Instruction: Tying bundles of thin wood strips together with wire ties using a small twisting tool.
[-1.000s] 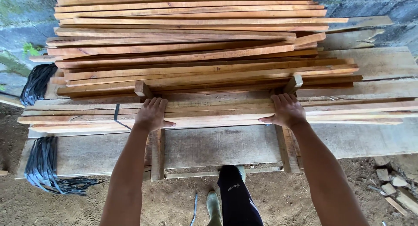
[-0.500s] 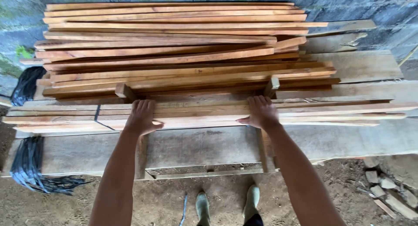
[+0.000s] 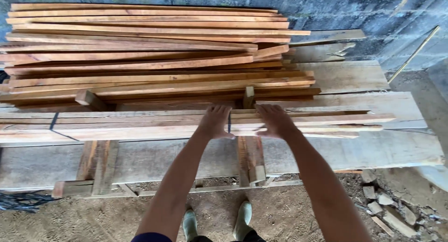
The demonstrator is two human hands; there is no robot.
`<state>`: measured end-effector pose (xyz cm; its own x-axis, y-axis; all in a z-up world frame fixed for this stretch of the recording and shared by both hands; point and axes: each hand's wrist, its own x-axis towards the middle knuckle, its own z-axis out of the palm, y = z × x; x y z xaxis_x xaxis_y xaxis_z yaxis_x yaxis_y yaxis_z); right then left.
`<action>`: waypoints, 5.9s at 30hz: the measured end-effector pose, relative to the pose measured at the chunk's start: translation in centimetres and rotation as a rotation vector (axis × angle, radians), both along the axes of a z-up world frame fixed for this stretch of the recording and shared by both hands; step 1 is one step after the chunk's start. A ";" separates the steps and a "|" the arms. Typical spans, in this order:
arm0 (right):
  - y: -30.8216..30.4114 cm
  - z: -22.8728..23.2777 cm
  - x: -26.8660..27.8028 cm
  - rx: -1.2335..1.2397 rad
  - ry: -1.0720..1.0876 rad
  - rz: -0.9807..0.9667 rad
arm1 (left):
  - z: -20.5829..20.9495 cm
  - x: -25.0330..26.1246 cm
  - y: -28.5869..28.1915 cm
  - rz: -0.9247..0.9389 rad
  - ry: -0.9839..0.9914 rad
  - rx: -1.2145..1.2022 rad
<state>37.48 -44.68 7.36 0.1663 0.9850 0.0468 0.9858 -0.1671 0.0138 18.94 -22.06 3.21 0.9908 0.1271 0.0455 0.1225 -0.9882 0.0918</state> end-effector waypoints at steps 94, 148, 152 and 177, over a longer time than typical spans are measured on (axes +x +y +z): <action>22.7 -1.9 -18.0 -0.117 0.016 -0.260 | 1.6 -26.4 28.5 0.159 0.003 0.150; 18.0 -11.9 -21.5 0.166 -0.070 -0.349 | -7.0 -30.2 23.1 0.534 0.112 -0.082; 20.7 -10.2 -23.9 0.071 0.091 -0.445 | -6.3 -27.6 20.3 0.560 0.053 -0.084; 31.4 -5.3 -20.3 -0.461 0.361 -0.475 | -3.3 -20.7 31.7 0.521 0.555 -0.288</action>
